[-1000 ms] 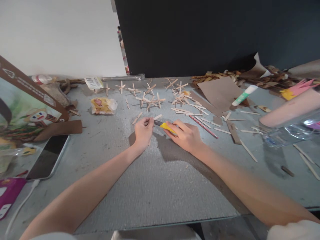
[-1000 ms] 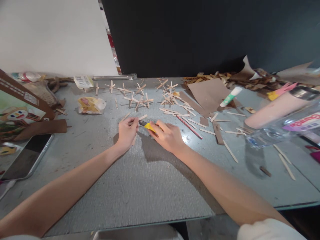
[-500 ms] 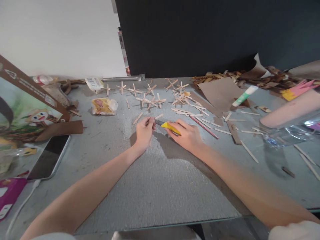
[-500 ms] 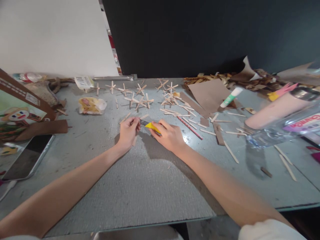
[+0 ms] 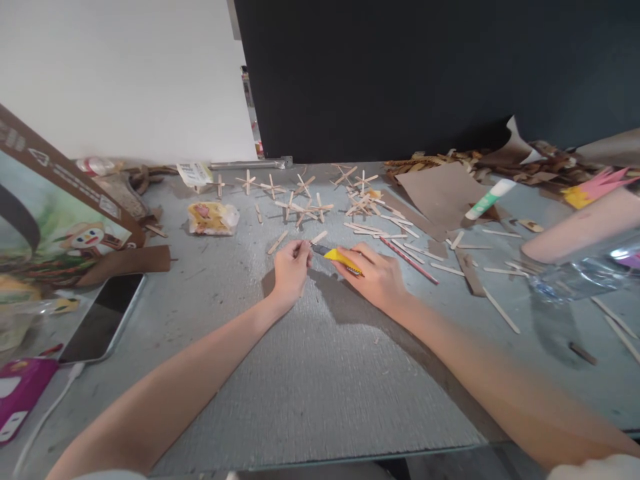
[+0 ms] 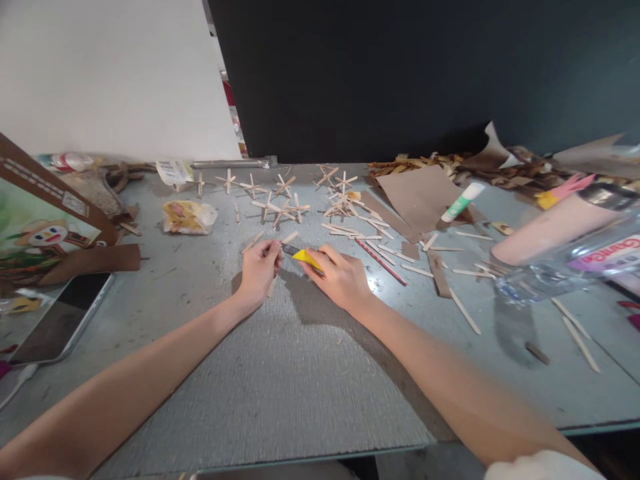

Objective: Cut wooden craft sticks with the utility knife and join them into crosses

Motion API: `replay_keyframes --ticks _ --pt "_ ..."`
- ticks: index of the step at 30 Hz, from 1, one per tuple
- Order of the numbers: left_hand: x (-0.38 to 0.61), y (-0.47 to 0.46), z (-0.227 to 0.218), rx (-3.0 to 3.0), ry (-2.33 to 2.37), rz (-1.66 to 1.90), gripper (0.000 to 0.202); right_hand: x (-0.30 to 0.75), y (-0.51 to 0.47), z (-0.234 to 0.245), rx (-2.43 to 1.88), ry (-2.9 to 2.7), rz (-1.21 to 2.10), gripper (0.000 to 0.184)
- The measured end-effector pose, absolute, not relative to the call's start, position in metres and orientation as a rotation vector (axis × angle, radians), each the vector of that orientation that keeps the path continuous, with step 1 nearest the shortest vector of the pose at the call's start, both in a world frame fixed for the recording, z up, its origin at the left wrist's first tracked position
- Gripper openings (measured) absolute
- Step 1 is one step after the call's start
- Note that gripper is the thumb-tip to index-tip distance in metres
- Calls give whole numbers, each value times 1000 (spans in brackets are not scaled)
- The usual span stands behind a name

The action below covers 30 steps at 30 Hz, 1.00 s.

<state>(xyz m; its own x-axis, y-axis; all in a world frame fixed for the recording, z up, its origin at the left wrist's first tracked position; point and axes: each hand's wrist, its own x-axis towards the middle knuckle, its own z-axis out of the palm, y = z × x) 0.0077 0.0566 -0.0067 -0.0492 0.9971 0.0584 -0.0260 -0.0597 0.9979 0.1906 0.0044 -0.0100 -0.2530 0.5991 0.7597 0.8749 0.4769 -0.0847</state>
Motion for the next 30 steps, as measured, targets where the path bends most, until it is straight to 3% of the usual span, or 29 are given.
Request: replay_keyframes --ticks 12,23,30 --pt "4 57 -7 1241 1229 1315 21 190 4 -7 -1225 -1898 -412 27" --pt "7 49 -8 1526 932 1158 18 184 10 -8 -1380 -1560 363 48" --pt "7 50 -8 1334 843 1193 28 183 13 -6 -1294 -1473 545 47"
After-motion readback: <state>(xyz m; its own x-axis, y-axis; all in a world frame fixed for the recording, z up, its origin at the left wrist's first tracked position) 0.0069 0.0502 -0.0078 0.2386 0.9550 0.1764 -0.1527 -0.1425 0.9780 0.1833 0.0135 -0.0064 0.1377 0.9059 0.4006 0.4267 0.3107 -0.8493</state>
